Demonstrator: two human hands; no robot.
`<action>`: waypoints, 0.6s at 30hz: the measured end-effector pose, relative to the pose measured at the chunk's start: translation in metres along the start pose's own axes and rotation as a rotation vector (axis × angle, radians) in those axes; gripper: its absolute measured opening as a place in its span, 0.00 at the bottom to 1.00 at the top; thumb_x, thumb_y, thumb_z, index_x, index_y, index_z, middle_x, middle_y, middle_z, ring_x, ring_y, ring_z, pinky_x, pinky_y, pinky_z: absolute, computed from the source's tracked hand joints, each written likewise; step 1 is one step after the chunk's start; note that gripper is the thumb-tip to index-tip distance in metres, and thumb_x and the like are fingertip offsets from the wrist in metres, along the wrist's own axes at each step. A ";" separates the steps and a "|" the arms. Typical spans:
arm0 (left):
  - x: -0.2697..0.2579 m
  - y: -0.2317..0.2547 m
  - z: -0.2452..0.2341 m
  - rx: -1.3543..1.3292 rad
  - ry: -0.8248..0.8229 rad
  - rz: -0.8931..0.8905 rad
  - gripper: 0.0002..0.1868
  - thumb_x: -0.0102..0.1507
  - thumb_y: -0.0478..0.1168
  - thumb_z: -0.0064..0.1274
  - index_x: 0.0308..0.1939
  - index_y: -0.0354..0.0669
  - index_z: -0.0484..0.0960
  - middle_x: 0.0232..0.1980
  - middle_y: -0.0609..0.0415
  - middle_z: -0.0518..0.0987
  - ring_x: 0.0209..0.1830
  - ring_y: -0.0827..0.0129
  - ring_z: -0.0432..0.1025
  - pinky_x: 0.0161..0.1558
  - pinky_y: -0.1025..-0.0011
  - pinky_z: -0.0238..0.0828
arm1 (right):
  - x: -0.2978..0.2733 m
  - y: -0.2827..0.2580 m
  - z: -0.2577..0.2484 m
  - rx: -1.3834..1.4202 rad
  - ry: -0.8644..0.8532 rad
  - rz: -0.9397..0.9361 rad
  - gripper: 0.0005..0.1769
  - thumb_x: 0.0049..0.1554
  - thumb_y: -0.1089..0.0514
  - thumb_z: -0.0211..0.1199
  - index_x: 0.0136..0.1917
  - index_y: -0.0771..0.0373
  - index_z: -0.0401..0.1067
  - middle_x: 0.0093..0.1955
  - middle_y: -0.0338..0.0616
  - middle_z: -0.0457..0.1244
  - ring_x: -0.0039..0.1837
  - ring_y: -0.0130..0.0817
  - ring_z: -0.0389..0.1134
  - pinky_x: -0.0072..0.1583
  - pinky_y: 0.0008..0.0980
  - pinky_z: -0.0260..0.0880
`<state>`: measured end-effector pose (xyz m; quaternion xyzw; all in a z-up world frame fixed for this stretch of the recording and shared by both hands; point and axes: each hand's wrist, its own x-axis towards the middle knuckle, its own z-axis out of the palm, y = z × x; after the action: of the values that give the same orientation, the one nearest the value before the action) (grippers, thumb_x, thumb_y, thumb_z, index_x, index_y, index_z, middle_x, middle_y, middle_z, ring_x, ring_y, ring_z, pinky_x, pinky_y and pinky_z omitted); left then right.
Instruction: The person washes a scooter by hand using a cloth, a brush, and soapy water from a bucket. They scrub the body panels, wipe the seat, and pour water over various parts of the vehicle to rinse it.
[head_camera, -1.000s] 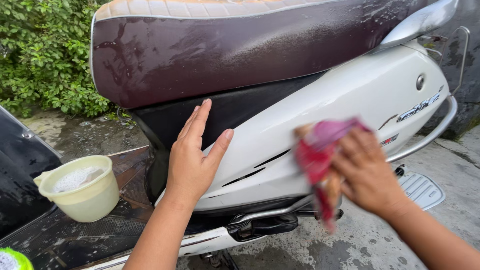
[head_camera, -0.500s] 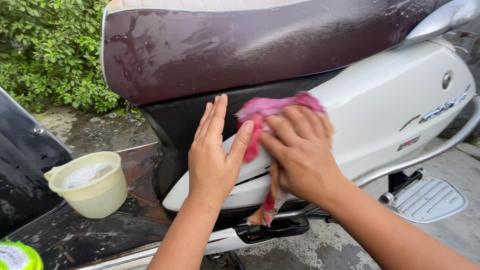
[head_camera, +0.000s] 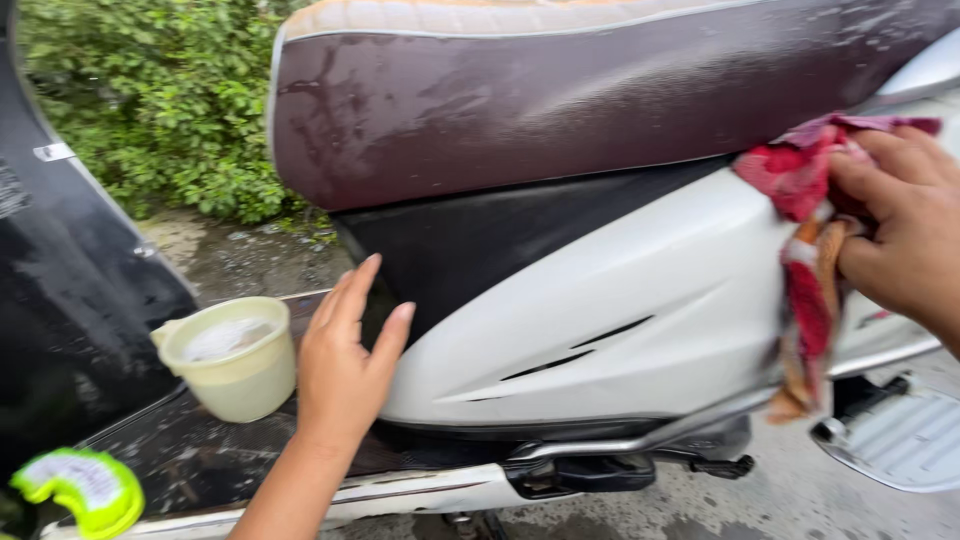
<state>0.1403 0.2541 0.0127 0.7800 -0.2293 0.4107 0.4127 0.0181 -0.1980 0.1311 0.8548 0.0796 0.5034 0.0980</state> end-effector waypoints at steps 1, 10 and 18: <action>-0.005 -0.020 -0.009 0.089 0.032 0.009 0.31 0.63 0.47 0.59 0.68 0.37 0.74 0.67 0.34 0.74 0.70 0.43 0.67 0.67 0.56 0.62 | -0.004 -0.007 0.008 -0.047 0.047 0.013 0.28 0.46 0.64 0.66 0.62 0.67 0.74 0.69 0.58 0.62 0.73 0.60 0.58 0.75 0.51 0.59; -0.026 -0.080 -0.025 0.136 0.050 -0.115 0.33 0.62 0.40 0.57 0.70 0.34 0.69 0.70 0.34 0.71 0.70 0.43 0.65 0.69 0.57 0.59 | -0.008 -0.166 0.062 -0.034 0.288 -0.033 0.18 0.47 0.65 0.61 0.52 0.62 0.78 0.62 0.50 0.66 0.71 0.51 0.62 0.73 0.49 0.58; -0.039 -0.062 -0.021 -0.040 -0.024 -0.263 0.32 0.61 0.37 0.57 0.70 0.42 0.70 0.65 0.38 0.76 0.64 0.45 0.72 0.62 0.60 0.67 | 0.042 -0.307 0.090 0.204 0.252 -0.173 0.22 0.43 0.58 0.66 0.52 0.63 0.79 0.60 0.52 0.65 0.67 0.55 0.60 0.68 0.57 0.58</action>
<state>0.1522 0.3067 -0.0412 0.7997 -0.1382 0.3390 0.4759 0.1058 0.1008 0.0480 0.7805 0.2151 0.5854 0.0432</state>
